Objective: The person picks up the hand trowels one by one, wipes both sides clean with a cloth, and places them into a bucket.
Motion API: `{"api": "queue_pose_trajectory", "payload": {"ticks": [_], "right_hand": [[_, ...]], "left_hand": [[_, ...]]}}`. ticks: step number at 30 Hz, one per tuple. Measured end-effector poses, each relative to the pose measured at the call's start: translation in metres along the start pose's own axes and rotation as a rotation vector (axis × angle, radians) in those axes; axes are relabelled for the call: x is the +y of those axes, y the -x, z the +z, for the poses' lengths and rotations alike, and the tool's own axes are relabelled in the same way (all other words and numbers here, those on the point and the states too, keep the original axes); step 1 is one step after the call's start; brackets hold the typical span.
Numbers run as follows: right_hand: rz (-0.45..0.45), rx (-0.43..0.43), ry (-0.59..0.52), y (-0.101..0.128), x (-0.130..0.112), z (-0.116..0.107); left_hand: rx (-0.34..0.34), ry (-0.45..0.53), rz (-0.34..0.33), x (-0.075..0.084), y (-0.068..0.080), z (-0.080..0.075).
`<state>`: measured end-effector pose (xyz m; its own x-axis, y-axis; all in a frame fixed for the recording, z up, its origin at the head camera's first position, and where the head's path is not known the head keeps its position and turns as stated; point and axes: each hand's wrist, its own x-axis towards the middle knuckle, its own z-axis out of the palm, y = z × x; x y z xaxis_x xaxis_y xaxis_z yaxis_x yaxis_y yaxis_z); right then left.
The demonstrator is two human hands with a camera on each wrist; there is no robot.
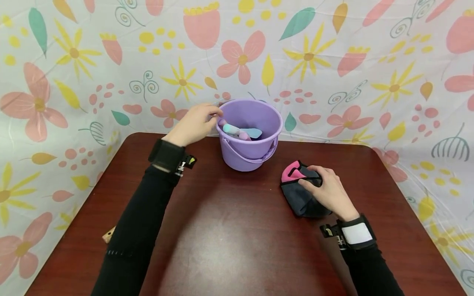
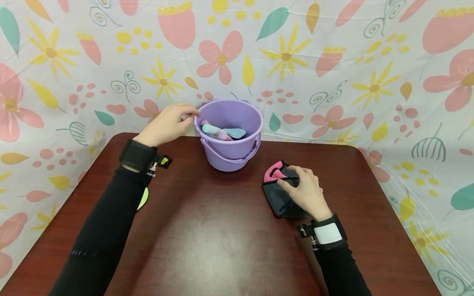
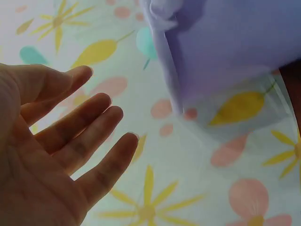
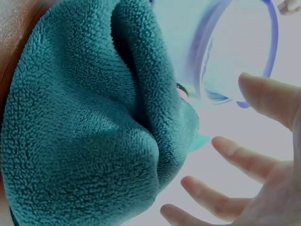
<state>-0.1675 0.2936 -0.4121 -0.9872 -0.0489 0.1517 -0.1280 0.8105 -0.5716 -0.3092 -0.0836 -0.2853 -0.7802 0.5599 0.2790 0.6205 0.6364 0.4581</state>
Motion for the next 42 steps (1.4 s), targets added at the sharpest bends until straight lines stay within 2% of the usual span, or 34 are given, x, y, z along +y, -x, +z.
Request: {"api": "queue_pose_trajectory", "payload": {"ticks": [4, 8, 10, 17, 25, 36, 42], "right_hand": [[0.007, -0.01, 0.003, 0.003, -0.002, -0.002], [0.007, -0.029, 0.004, 0.005, -0.003, -0.003], [0.005, -0.036, 0.004, 0.004, -0.004, -0.003], [0.01, -0.061, 0.011, 0.002, 0.0, 0.0], [0.006, -0.121, 0.032, -0.007, 0.008, 0.005], [-0.011, -0.225, 0.091, -0.022, 0.021, 0.015], [-0.012, -0.29, 0.092, -0.037, 0.03, 0.018]], "left_hand": [[0.072, -0.04, -0.033, -0.009, 0.031, -0.007], [0.07, -0.064, -0.079, -0.022, 0.062, -0.01], [0.047, -0.057, -0.109, -0.029, 0.079, -0.01], [-0.107, -0.058, -0.253, -0.055, 0.137, -0.003], [-0.2, -0.069, -0.378, -0.076, 0.193, 0.004], [-0.277, -0.149, -0.532, -0.098, 0.25, 0.012], [-0.284, -0.171, -0.587, -0.099, 0.262, 0.022]]}}
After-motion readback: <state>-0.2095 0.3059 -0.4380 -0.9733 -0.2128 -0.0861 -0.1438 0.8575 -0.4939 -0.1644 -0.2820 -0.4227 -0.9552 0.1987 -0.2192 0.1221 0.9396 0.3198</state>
